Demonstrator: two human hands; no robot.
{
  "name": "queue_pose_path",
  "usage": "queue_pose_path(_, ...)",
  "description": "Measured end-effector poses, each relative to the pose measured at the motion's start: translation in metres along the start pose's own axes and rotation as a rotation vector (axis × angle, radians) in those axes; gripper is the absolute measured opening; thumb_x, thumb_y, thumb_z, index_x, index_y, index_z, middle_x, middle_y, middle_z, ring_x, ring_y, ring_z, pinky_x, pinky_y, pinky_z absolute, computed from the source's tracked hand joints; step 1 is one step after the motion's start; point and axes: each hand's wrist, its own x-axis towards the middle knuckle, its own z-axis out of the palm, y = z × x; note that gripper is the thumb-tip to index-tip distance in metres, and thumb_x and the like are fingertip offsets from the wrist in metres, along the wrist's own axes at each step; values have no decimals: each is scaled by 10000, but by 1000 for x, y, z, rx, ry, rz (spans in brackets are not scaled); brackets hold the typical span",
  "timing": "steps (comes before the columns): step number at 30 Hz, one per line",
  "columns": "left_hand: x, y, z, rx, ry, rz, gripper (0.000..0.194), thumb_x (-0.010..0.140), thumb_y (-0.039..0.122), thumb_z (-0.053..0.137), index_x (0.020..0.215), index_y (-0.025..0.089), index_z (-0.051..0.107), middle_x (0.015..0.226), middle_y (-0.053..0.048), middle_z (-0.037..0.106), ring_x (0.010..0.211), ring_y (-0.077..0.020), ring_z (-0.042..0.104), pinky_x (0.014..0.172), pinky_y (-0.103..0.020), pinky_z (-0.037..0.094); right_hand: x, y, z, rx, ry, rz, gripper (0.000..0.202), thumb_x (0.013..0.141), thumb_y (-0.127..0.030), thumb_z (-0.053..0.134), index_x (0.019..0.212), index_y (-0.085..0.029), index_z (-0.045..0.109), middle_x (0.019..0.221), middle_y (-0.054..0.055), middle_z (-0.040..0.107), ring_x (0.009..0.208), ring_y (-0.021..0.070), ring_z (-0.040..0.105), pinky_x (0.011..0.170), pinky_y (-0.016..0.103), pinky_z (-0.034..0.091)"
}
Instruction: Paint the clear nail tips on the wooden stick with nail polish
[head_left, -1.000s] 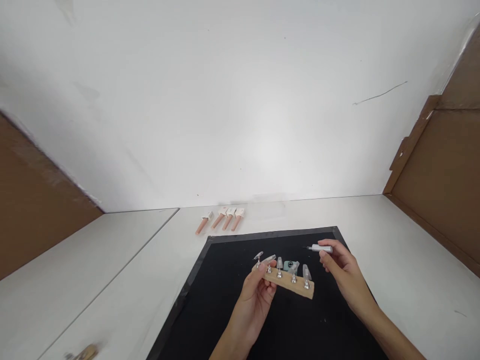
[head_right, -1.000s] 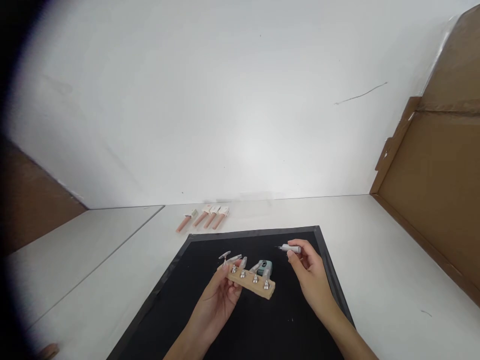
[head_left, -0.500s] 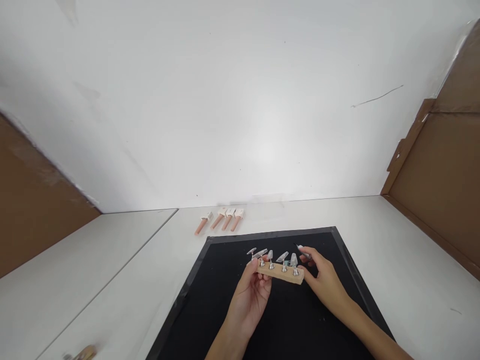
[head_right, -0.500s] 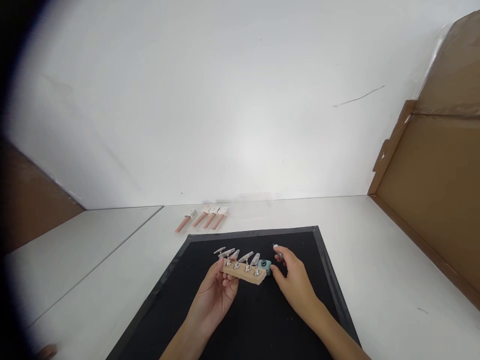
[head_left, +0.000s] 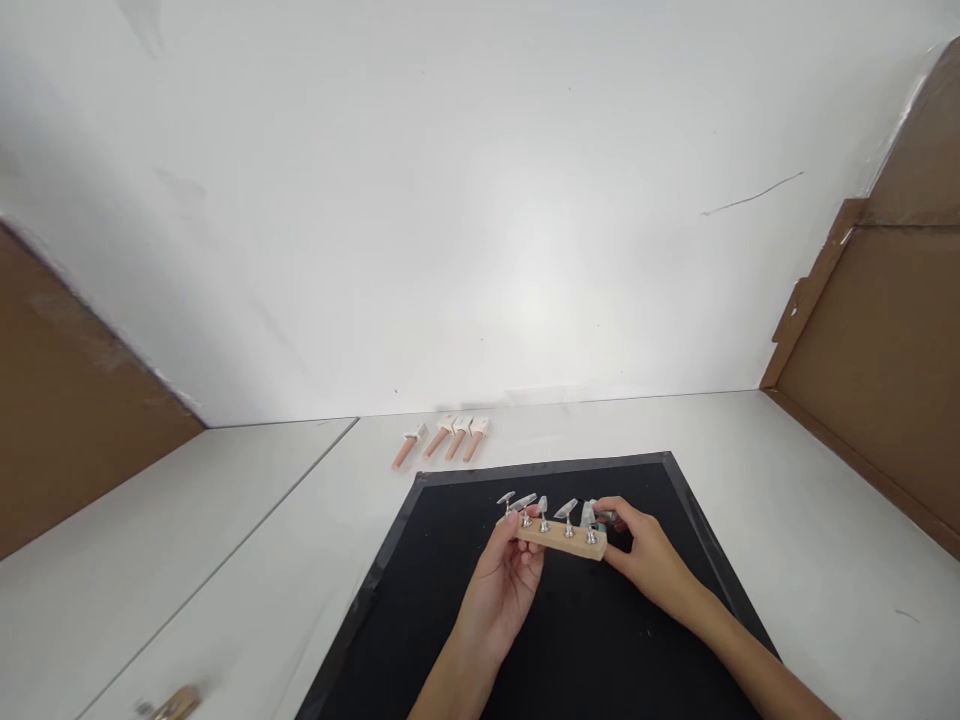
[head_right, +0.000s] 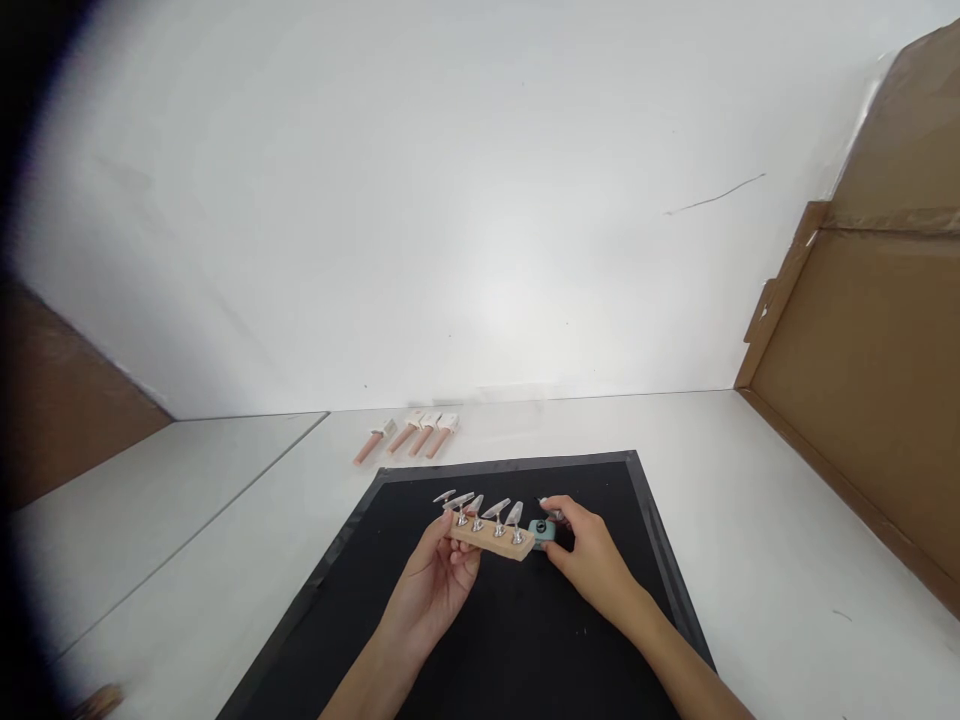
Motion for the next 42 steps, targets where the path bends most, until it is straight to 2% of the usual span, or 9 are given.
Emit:
queue_pose_path(7,-2,0,-1,8,-11,4,455,917,31,326,603,59,654,438,-17,581,322,-32,504,331,-77,449,-13,-3,-25,-35,-96,73,381,688,-88,596,1031,-256,603,980,11,683,824,188,625,763,298,492)
queue_pose_path(15,-5,1,2,20,-6,-29,431,908,21,344,613,53,657,454,-24,594,322,-34,504,320,-83,440,-21,2,-38,-73,-164,134,411,684,-122,629,1066,-272,601,970,13,696,888,211,618,820,343,480)
queue_pose_path(18,-5,1,2,21,-1,-30,435,906,21,347,605,57,659,466,-30,602,323,-36,505,315,-84,440,-21,5,-45,-75,-128,108,448,707,-157,630,1128,-299,572,1025,22,693,915,228,616,826,378,482)
queue_pose_path(21,-3,1,0,31,-8,-22,408,887,5,382,600,56,667,496,-42,622,332,-39,518,334,-89,460,-21,3,-50,-39,-18,59,347,777,-219,575,1115,-294,561,977,30,706,883,230,636,804,392,495)
queue_pose_path(23,-3,1,-2,49,-10,-24,374,871,-3,415,612,49,680,499,-44,623,338,-43,525,342,-93,470,-21,-1,-50,0,60,45,240,838,-272,505,1070,-267,568,869,37,718,837,228,656,762,372,509)
queue_pose_path(26,-2,1,-3,83,-3,-35,370,867,-6,417,626,27,695,493,-52,618,339,-45,524,344,-96,475,-21,-6,-46,7,150,32,212,884,-331,437,1016,-238,574,696,24,689,722,215,660,658,319,518)
queue_pose_path(29,-2,1,-1,115,6,-37,370,864,-15,419,625,12,701,475,-41,596,333,-38,512,336,-92,464,-23,-9,-41,-69,184,-9,187,876,-348,468,964,-234,588,662,11,657,628,195,638,585,281,510)
queue_pose_path(36,1,3,-4,187,-4,-17,325,855,-2,459,660,11,718,518,-29,598,366,-30,512,377,-105,485,-27,-10,-35,-289,131,-212,154,916,-324,445,907,-241,575,744,30,601,683,204,609,618,308,505)
queue_pose_path(42,3,2,-8,204,-35,-15,201,792,12,569,669,23,727,512,-17,595,383,-35,504,399,-113,493,-24,-14,-30,-328,98,-240,182,936,-327,407,882,-238,556,698,22,574,623,194,580,559,304,486)
